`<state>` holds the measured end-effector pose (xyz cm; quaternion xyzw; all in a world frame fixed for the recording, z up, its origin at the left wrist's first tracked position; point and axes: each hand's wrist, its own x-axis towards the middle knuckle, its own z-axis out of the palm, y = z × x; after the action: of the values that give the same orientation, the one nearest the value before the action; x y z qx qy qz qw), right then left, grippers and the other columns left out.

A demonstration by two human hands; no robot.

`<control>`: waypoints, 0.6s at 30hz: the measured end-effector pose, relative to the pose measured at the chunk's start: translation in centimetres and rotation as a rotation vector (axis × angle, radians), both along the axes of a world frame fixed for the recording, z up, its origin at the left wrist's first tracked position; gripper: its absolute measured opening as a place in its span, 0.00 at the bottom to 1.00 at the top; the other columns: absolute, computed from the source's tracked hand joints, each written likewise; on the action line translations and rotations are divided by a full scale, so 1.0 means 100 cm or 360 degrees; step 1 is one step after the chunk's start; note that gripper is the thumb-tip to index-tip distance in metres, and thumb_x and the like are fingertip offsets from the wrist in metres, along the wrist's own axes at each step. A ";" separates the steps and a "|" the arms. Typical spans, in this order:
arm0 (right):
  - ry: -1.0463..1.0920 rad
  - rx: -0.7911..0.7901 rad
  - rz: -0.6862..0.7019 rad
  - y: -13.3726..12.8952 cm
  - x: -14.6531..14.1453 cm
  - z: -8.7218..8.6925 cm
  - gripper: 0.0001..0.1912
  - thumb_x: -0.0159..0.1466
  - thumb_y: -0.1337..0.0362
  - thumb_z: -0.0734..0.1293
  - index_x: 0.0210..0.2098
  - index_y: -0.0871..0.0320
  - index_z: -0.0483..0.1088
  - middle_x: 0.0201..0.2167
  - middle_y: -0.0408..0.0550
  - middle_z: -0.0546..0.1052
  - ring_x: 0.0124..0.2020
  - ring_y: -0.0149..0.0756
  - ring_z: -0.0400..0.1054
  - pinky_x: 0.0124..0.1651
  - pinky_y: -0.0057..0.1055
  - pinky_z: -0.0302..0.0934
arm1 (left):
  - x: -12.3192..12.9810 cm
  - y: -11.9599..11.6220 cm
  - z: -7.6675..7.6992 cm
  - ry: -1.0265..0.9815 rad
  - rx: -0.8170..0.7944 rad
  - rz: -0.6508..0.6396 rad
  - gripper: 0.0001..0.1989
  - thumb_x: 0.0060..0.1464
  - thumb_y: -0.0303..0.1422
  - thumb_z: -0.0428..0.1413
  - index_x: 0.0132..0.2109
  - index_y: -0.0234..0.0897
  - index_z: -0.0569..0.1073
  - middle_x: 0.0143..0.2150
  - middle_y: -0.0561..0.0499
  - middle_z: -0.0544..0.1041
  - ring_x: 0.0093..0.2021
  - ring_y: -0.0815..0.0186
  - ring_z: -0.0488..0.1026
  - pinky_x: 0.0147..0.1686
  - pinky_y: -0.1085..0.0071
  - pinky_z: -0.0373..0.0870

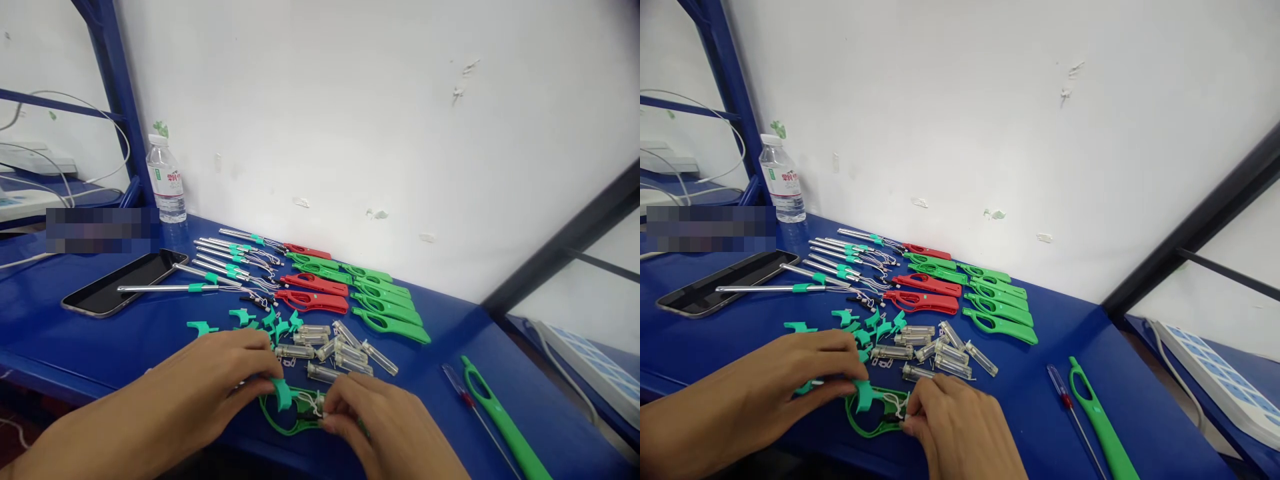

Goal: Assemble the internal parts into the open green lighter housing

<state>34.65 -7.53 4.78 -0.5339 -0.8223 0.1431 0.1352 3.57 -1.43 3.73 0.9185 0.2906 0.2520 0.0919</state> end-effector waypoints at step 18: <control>0.0021 0.0031 0.0007 0.002 -0.002 0.004 0.12 0.79 0.71 0.76 0.48 0.45 0.87 0.45 0.37 0.94 0.45 0.38 0.91 0.46 0.27 0.70 | 0.014 -0.014 -0.026 0.0081 -0.0152 0.0044 0.12 0.79 0.24 0.60 0.51 0.50 0.80 0.46 0.59 0.89 0.43 0.63 0.86 0.42 0.63 0.70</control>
<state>34.46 -7.38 5.22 -0.5297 -0.8240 0.1389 0.1455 4.93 -2.85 1.14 0.9150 0.3173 0.2159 0.1246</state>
